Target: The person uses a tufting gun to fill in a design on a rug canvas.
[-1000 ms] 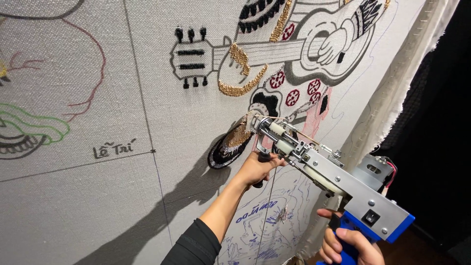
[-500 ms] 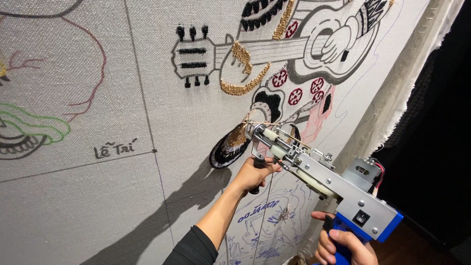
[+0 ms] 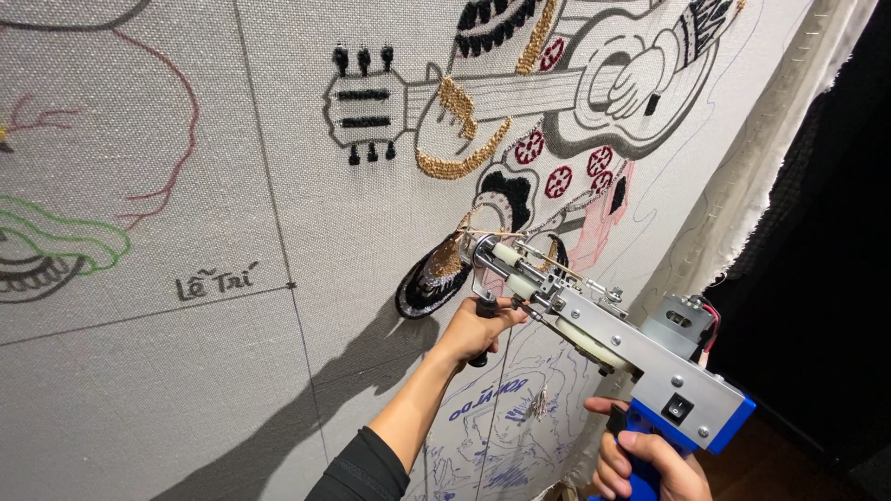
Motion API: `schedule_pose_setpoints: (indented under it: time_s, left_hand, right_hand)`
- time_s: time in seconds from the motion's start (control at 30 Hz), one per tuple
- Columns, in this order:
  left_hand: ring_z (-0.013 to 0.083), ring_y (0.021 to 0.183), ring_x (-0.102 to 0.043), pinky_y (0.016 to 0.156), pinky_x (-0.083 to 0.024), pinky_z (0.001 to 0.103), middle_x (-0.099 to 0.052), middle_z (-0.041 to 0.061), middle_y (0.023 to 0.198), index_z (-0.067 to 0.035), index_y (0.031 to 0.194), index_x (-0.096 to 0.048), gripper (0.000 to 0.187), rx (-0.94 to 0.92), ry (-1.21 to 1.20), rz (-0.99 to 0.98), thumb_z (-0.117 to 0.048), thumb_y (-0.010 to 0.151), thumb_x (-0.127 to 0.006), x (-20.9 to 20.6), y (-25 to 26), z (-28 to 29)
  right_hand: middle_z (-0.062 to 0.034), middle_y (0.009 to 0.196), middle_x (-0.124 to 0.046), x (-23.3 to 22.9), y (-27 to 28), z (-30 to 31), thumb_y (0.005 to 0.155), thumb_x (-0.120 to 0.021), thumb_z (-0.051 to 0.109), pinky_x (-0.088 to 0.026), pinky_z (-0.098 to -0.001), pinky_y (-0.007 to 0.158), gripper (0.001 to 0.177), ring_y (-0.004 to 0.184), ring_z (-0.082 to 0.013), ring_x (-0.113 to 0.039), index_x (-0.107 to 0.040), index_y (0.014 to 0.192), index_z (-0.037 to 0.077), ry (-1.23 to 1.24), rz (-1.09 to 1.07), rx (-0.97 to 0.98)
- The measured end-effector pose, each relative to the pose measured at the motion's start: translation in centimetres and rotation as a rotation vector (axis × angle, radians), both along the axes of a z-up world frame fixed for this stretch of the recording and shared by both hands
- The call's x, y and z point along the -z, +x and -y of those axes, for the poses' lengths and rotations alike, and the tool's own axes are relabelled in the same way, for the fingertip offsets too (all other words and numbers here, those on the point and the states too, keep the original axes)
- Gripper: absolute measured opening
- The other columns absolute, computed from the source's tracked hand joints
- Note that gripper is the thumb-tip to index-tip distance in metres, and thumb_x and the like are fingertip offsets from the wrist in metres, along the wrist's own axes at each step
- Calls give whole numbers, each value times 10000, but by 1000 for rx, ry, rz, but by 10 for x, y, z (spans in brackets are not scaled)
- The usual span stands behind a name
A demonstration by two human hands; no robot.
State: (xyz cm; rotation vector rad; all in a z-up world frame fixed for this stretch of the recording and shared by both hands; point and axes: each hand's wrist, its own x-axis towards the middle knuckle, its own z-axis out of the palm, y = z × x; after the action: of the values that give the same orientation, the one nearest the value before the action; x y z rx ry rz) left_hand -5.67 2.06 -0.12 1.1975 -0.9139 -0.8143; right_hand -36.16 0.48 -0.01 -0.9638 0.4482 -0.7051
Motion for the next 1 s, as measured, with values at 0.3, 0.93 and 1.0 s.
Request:
schedule_pose_setpoints:
  time_s: [0.3,0.93,1.0]
  left_hand:
    - [61,437,-485,426,-441,241,-729,42,765,-43,1017,-804,298,-78,95,121,-315,894,-799,-3,12,8]
    - [114,390,-515,384,-412,297,-613,56,606,11,1010,-788,486,-361,88,120,-443,841,-819,-10,43,12]
    - [116,398,-560,395,-451,295,-672,48,602,38,898,-743,485,-428,116,184,-435,830,-829,-10,45,16]
  right_hand:
    - [-112,560,-433,-20,27,-18,772,-543,57,-421,-401,465,562,436,-214,-451,-570,1281,-180,-57,-64,82]
    - [-97,581,-446,-19,76,-25,825,-516,62,-427,-400,490,244,449,-207,-444,-571,1027,-63,66,26,64]
    - [-98,578,-451,-17,75,-20,814,-515,73,-435,-405,488,252,450,-213,-457,-565,1016,-69,24,64,29]
